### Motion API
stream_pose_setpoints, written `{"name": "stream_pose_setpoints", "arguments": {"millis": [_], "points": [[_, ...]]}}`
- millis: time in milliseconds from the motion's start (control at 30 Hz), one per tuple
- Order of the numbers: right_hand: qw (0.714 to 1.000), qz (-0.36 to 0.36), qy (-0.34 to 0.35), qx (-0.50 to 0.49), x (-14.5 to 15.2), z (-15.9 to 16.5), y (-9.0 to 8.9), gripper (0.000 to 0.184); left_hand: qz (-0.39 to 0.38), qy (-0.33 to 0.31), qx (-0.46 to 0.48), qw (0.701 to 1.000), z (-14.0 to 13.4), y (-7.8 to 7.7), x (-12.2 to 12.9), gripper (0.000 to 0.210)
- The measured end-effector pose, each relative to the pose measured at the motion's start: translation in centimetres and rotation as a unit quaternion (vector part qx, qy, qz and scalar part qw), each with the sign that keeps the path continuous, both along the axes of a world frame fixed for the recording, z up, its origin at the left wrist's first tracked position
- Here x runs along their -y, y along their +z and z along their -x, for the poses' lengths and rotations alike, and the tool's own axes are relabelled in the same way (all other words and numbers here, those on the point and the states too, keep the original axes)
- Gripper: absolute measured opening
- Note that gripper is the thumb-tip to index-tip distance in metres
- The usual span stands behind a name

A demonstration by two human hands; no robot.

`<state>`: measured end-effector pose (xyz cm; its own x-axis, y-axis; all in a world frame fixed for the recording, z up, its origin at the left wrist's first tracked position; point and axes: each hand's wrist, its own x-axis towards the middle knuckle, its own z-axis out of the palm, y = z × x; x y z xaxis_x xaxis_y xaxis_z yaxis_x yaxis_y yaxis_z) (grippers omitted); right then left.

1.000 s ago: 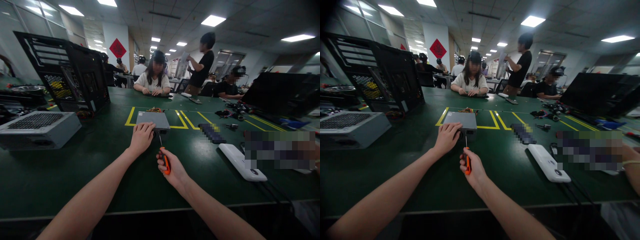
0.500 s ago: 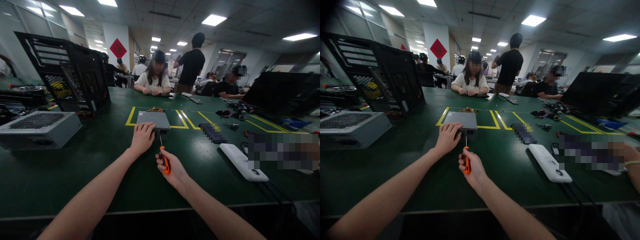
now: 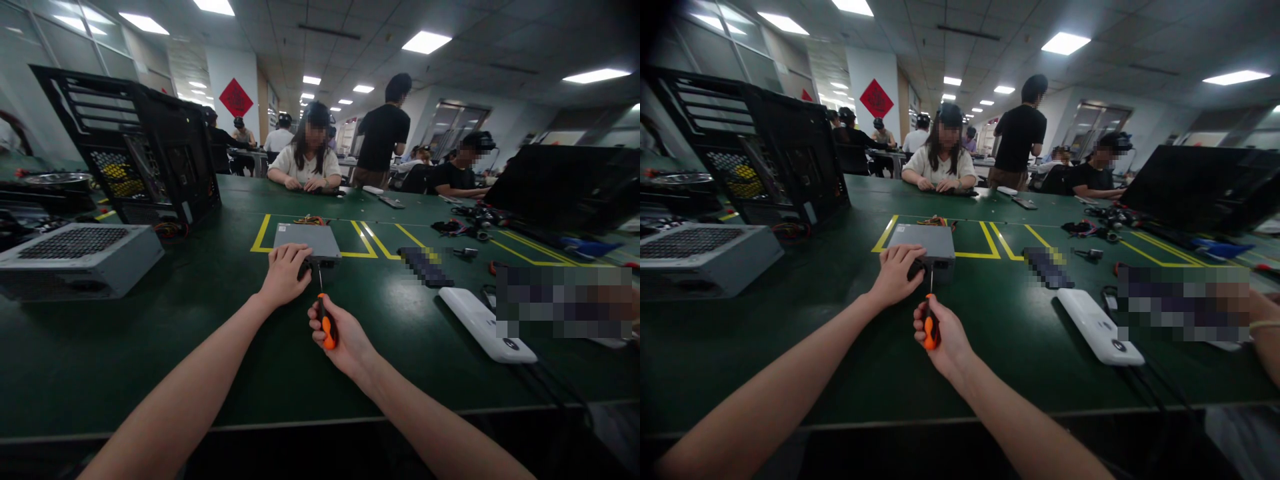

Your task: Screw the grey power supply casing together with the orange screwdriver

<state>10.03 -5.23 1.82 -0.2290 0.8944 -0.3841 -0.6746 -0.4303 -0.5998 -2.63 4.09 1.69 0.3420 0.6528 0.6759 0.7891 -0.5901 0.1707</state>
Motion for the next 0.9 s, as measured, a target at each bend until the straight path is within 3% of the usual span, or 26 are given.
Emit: {"name": "stream_pose_setpoints", "arguments": {"millis": [133, 333, 567, 767, 900], "points": [[1.000, 0.009, 0.015, -0.002, -0.03, 0.00, 0.14, 0.028, 0.002, -0.005, 0.002, 1.000, 0.08, -0.03, -0.10, 0.037], [1.000, 0.007, -0.016, 0.004, -0.14, 0.12, -0.12, 0.016, 0.003, -0.009, 0.007, 1.000, 0.12, 0.09, -0.10, 0.037], [1.000, 0.016, 0.000, 0.001, -0.04, 0.01, 0.07, 0.026, 0.004, -0.016, 0.006, 1.000, 0.25, 0.17, -0.08, 0.037], [0.999, 0.018, -0.030, 0.005, -0.13, -0.10, 0.01, 0.012, -0.001, -0.011, 0.003, 1.000, 0.21, -0.02, -0.19, 0.037], [1.000, 0.017, -0.008, 0.001, -0.01, -0.25, 0.00, 0.022, -0.008, -0.003, 0.003, 1.000, 0.04, -0.06, -0.10, 0.036]]}}
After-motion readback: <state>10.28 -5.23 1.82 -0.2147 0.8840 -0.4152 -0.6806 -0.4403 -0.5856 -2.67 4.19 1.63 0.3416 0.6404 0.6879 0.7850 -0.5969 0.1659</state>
